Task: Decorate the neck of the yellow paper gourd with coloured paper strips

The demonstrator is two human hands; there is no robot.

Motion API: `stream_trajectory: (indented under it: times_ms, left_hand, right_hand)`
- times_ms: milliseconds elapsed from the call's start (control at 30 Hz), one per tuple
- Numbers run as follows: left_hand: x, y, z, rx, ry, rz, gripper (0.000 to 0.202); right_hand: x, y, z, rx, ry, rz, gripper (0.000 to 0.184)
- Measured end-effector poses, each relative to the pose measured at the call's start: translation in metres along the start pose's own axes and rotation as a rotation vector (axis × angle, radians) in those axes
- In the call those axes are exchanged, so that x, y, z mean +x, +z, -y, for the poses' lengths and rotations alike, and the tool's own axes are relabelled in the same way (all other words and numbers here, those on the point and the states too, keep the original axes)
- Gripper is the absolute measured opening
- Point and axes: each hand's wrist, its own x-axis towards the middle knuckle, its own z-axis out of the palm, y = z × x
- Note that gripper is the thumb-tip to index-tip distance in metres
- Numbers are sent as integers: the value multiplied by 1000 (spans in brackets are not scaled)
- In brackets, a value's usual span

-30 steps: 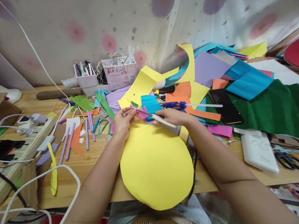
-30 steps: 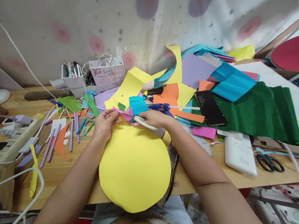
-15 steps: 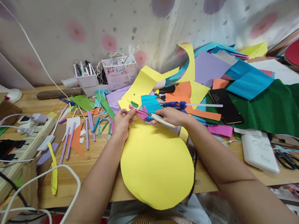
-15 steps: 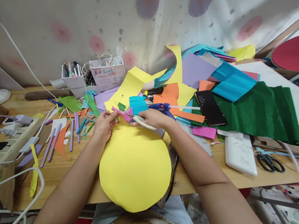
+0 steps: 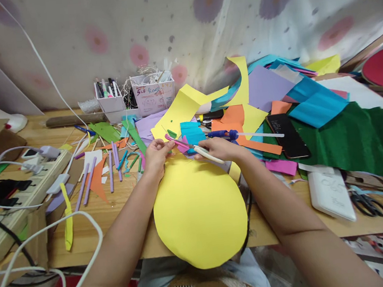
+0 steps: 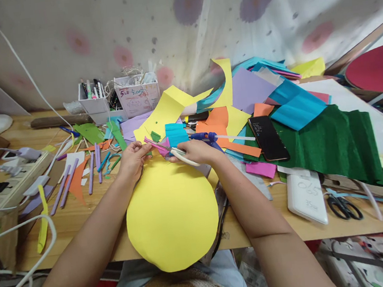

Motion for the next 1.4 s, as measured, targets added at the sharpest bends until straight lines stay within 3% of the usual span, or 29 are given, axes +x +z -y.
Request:
stream_trajectory:
  times_ms: [300, 600, 1067, 1400]
  left_hand:
    - [0, 0, 2, 21, 6, 16, 43]
    - [-1, -1, -2, 33, -16, 63, 33]
    - [-1, -2, -5, 154, 56, 148, 25]
    - [4, -5, 5, 284, 224, 284, 9]
  right_hand:
    - [0, -1, 1, -11, 9, -52, 53]
    - [5, 2, -7, -30, 181, -139, 52]
    - [-3, 1, -1, -52, 19, 0, 45]
    - [-2, 4, 5, -221, -37, -214, 43]
